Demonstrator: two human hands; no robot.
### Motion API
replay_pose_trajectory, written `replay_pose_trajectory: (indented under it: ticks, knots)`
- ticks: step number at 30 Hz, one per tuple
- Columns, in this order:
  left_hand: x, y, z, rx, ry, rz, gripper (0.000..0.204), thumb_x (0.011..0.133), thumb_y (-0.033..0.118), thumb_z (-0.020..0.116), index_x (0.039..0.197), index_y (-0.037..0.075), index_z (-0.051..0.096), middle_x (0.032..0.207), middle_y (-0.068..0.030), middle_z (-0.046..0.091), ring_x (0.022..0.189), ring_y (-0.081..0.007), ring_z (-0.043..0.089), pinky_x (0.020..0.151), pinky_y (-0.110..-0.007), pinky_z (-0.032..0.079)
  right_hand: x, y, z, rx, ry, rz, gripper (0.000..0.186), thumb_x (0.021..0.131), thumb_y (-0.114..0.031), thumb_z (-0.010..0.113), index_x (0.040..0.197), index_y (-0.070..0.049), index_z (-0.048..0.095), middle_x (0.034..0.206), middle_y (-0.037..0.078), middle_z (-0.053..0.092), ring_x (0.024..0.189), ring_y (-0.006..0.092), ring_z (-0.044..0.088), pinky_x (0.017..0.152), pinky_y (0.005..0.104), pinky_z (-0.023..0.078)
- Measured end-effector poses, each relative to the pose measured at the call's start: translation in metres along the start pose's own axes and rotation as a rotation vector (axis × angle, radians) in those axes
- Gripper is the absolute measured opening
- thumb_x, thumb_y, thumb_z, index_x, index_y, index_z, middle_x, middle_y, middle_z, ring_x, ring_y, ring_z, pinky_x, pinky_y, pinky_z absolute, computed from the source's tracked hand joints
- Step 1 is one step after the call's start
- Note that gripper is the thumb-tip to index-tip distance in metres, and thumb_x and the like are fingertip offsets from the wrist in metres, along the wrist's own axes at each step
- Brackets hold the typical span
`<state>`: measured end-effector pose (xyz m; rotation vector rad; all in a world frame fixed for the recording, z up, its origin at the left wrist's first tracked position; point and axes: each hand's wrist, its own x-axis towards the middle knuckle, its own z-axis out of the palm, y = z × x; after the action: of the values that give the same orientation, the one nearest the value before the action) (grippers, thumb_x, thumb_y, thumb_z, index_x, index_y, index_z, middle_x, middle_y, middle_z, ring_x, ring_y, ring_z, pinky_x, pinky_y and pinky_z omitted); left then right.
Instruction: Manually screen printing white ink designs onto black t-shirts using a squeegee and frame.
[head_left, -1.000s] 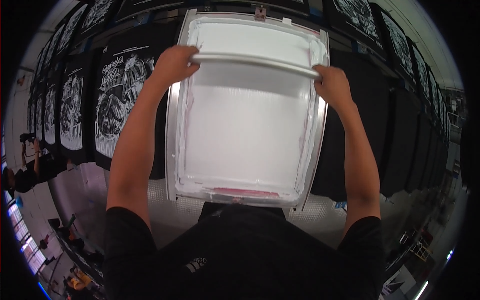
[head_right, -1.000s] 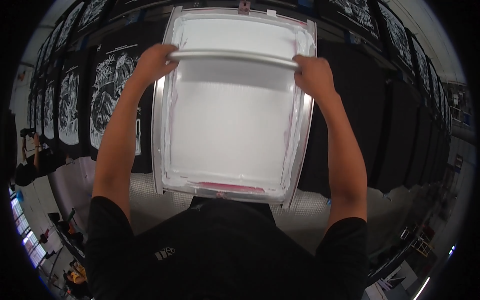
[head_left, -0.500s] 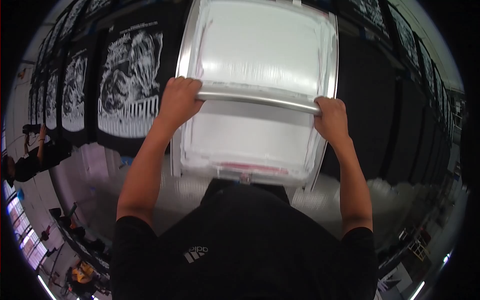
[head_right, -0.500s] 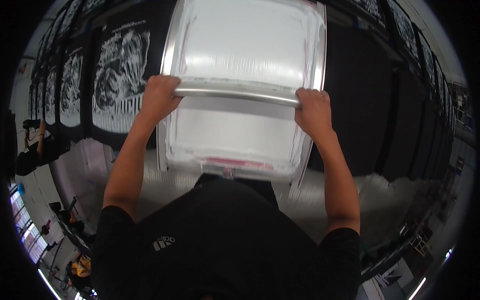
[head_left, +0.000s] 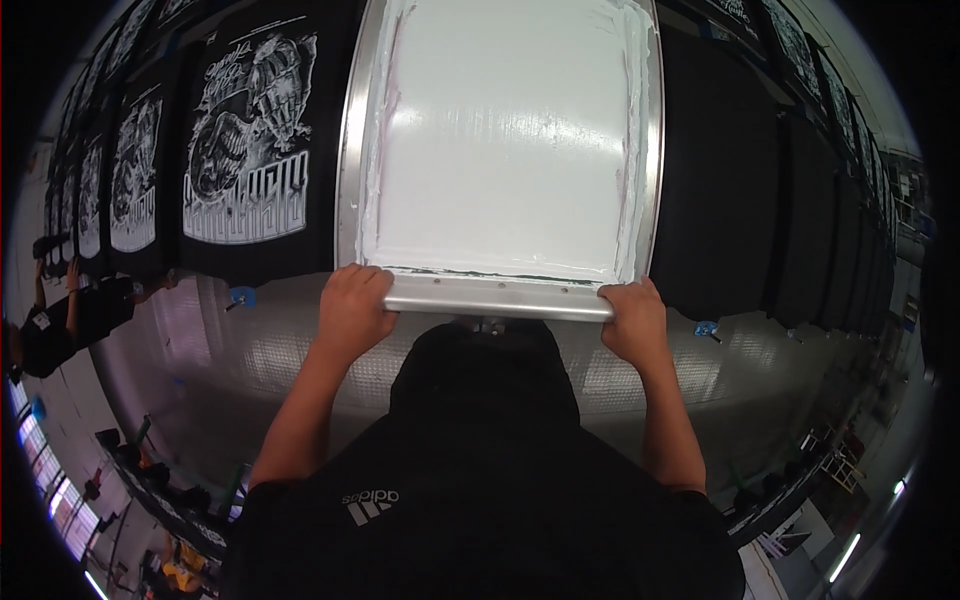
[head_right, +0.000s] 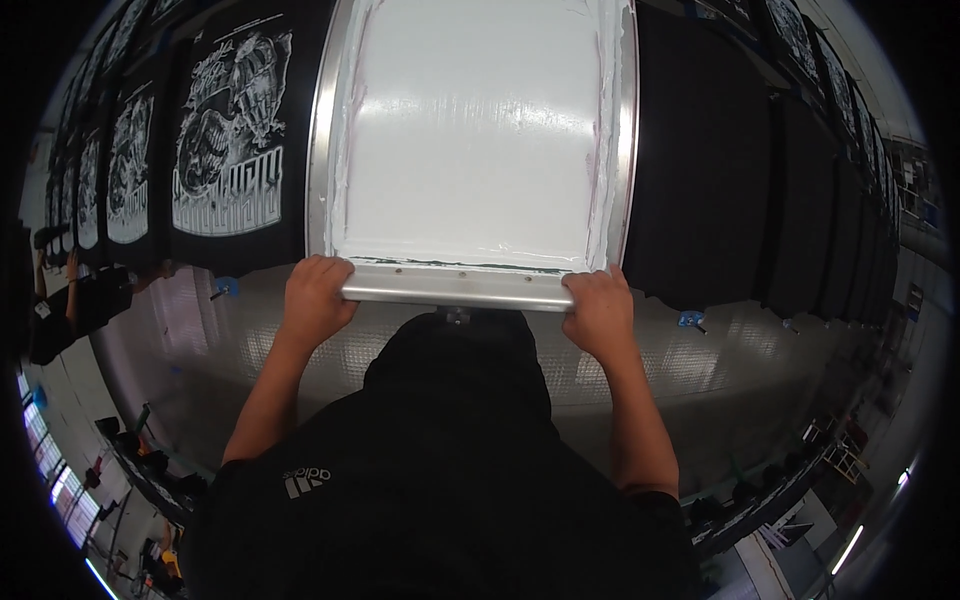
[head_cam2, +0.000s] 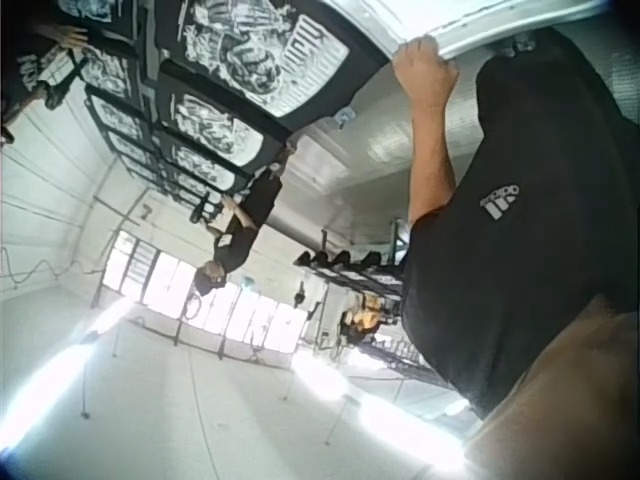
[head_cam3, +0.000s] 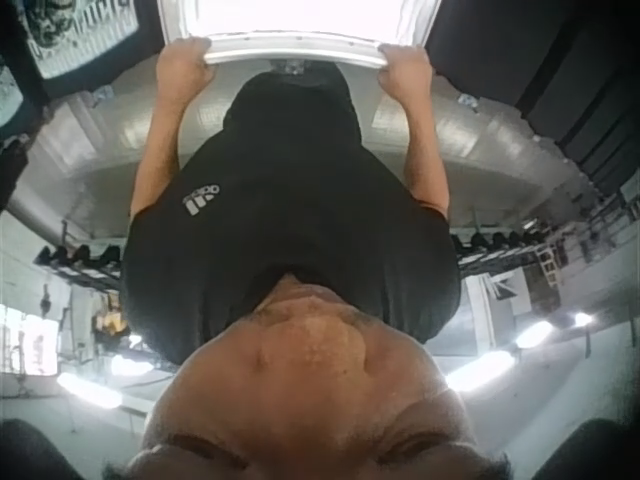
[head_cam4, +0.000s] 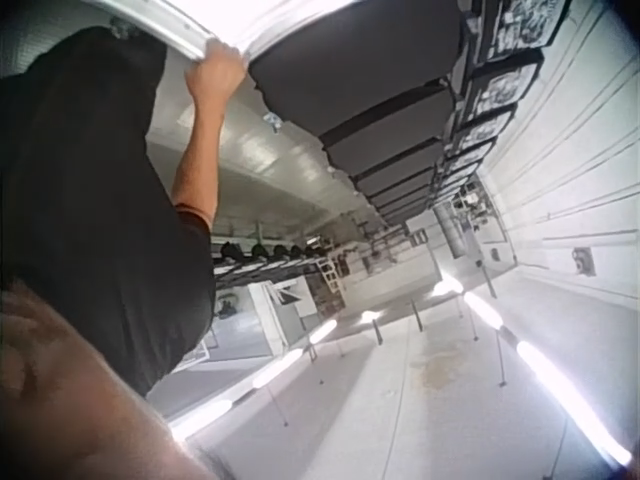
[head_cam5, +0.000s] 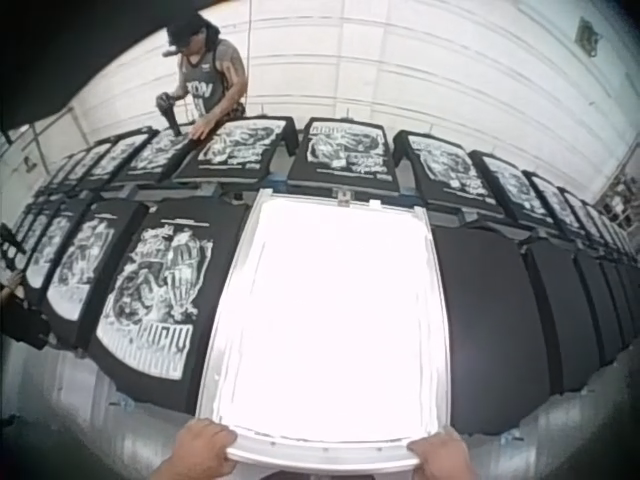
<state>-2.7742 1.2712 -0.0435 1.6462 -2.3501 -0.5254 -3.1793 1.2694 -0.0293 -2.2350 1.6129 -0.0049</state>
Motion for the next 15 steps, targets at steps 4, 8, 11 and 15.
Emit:
replay_pose_trajectory:
  ticks: [4,8,11,15]
  knots:
    - [-0.003,0.006,0.008,0.063,0.161,0.076,0.035,0.056,0.002,0.071,0.09,0.004,0.063,0.093,-0.0111,0.065,0.091,-0.0305,0.061,0.084,-0.042,0.048,-0.001,-0.011,0.004,-0.004,0.092,0.012,0.038,0.057,0.001,0.063,0.095,-0.005,0.064,0.09,0.01,0.068,0.09,0.0294,0.063,0.106,0.0536,0.038]
    - [0.059,-0.02,0.016,0.1,0.221,0.071,0.041,0.055,0.0,0.071,0.095,0.003,0.063,0.097,-0.0133,0.066,0.095,-0.0324,0.062,0.088,-0.044,0.049,0.052,0.013,0.004,-0.025,0.227,-0.001,0.04,0.057,0.002,0.062,0.096,-0.006,0.064,0.092,0.01,0.067,0.091,0.0289,0.063,0.105,0.0545,0.039]
    - [0.14,-0.061,0.014,0.09,0.254,0.075,0.041,0.054,-0.001,0.072,0.094,0.005,0.064,0.096,-0.0127,0.067,0.093,-0.0328,0.062,0.085,-0.042,0.051,0.129,0.052,-0.005,-0.062,0.326,-0.058,0.04,0.057,0.002,0.063,0.097,-0.006,0.065,0.09,0.01,0.067,0.088,0.0303,0.062,0.103,0.0537,0.04]
    - [0.256,-0.096,-0.006,0.099,0.269,0.082,0.04,0.056,0.004,0.076,0.095,0.005,0.067,0.092,-0.0118,0.069,0.09,-0.0319,0.065,0.081,-0.041,0.053,0.24,0.09,-0.043,-0.13,0.35,-0.031,0.032,0.059,0.0,0.066,0.09,-0.008,0.068,0.082,0.011,0.067,0.083,0.0324,0.061,0.089,0.0452,0.048]
